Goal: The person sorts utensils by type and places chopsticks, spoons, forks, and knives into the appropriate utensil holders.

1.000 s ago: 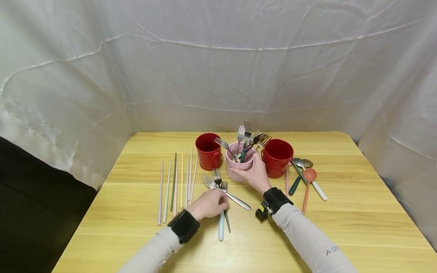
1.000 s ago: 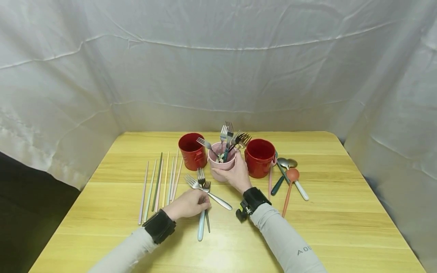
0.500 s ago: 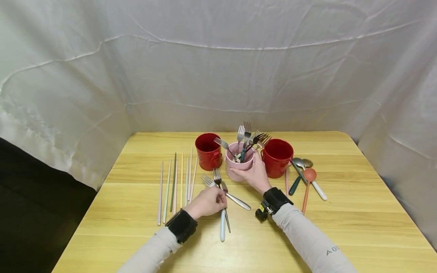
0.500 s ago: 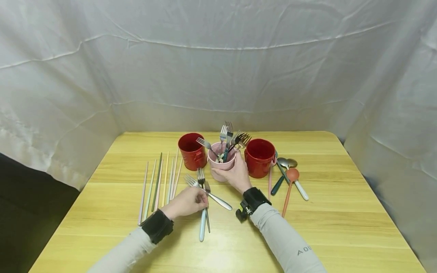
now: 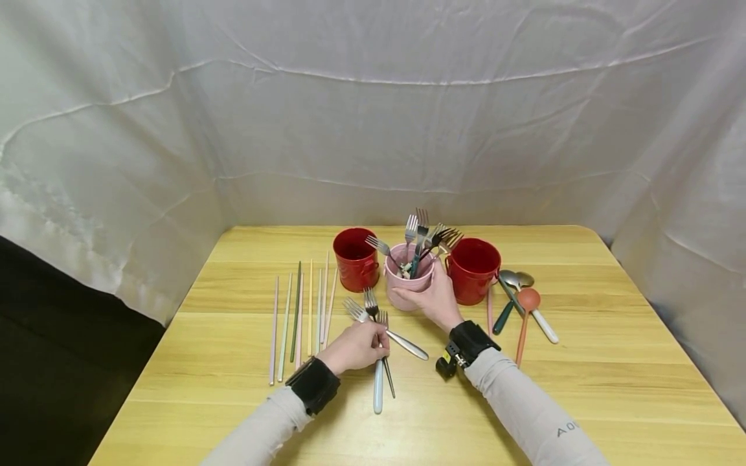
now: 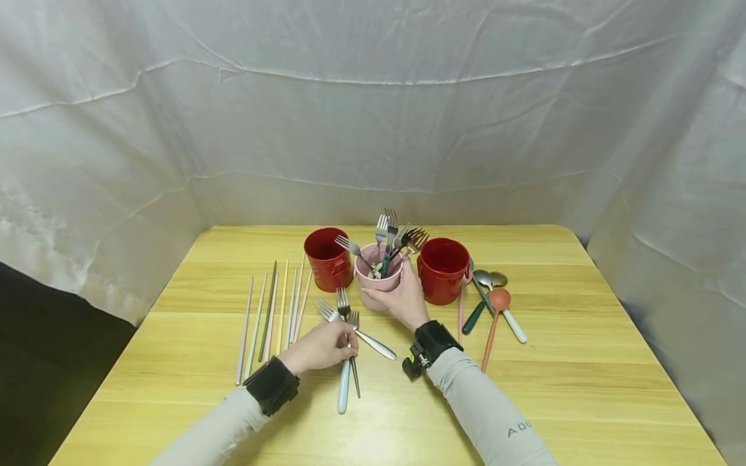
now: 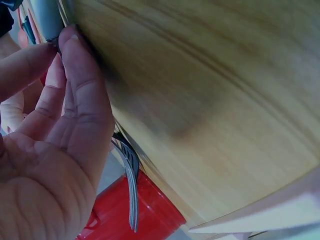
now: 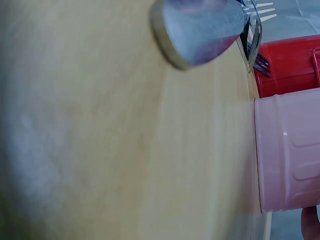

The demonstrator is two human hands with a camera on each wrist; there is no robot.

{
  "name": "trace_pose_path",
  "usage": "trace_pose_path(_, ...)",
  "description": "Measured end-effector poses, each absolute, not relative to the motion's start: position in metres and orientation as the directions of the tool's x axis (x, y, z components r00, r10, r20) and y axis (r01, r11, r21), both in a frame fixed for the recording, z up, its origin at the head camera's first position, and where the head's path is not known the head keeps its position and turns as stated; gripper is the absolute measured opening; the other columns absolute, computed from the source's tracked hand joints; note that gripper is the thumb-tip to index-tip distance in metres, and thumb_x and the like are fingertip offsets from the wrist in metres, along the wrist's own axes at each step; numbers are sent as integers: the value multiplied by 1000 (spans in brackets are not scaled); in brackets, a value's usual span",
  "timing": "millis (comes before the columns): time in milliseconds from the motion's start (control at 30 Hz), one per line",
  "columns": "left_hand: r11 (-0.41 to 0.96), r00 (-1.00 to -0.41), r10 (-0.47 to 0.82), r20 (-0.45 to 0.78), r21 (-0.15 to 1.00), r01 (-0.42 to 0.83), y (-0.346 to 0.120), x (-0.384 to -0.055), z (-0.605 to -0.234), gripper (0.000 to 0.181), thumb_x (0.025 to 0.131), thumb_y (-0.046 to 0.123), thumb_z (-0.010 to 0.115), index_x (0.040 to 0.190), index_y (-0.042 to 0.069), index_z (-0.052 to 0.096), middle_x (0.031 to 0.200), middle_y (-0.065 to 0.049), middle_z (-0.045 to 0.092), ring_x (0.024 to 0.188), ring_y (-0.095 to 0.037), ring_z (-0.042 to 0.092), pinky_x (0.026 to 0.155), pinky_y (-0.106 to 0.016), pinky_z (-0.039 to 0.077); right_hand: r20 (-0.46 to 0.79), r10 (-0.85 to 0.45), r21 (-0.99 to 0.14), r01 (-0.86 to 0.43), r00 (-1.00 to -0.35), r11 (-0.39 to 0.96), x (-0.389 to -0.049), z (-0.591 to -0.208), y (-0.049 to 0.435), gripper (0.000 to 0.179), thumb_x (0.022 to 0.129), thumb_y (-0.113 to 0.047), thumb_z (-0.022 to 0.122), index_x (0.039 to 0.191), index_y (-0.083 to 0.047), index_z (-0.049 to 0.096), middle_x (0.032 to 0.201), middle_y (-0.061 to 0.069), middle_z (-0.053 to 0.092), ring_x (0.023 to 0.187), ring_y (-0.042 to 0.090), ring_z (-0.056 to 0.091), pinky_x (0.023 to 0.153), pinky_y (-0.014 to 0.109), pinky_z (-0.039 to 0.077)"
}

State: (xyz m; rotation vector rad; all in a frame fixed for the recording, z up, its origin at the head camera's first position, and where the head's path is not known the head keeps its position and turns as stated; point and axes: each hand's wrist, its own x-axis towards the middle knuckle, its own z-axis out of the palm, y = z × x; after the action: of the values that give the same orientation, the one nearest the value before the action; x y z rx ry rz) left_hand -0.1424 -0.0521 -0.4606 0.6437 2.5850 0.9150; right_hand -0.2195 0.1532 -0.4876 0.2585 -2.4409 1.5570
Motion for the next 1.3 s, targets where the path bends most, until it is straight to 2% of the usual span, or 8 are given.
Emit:
trace_pose_path(267,636,-837,524,-160,727,260,-58,-142,-460,6,90,4,71,85,6,69,69,2,60,61,-8,52,54,-20,42,302,-18,-865,-282,-953,415,-221,-489,153,90,70,-26,94,143,-12,42,141,15,59,131,31,56,115,51,42)
trace_pose_path(500,610,-850,521,-79,731,306,-64,-144,-458,4,93,9,70,89,8,69,81,0,66,73,-6,56,64,-19,46,298,-14,-867,-276,-955,415,-220,-488,154,91,70,-28,94,143,-12,41,142,14,59,131,31,57,115,51,42)
trace_pose_path(700,535,-859,512,-22,790,298,-68,-145,-455,6,96,10,67,95,4,67,88,-6,69,69,-15,65,63,-21,53,305,-15,-862,-283,-952,421,-220,-489,155,91,70,-28,94,142,-13,41,141,14,60,131,32,57,115,51,42)
trace_pose_path(833,518,-873,487,11,802,299,-71,-146,-451,5,96,9,66,98,5,68,93,-6,70,73,-15,65,68,-22,53,310,-15,-859,-286,-951,423,-219,-489,154,91,70,-28,94,142,-12,42,141,14,60,130,32,57,115,52,43)
trace_pose_path(967,522,-894,446,53,796,307,-74,-148,-445,4,95,7,66,99,9,68,95,-4,71,78,-10,62,71,-23,52,306,-16,-859,-284,-952,427,-219,-489,154,89,70,-28,93,141,-10,42,141,15,59,130,33,57,114,53,43)
trace_pose_path(1300,487,-913,364,186,798,356,-74,-164,-414,6,95,8,67,101,9,67,97,-8,73,83,-14,68,77,-27,58,295,-38,-868,-285,-955,406,-220,-488,154,90,72,-27,92,143,-9,40,142,15,57,130,33,56,115,53,42)
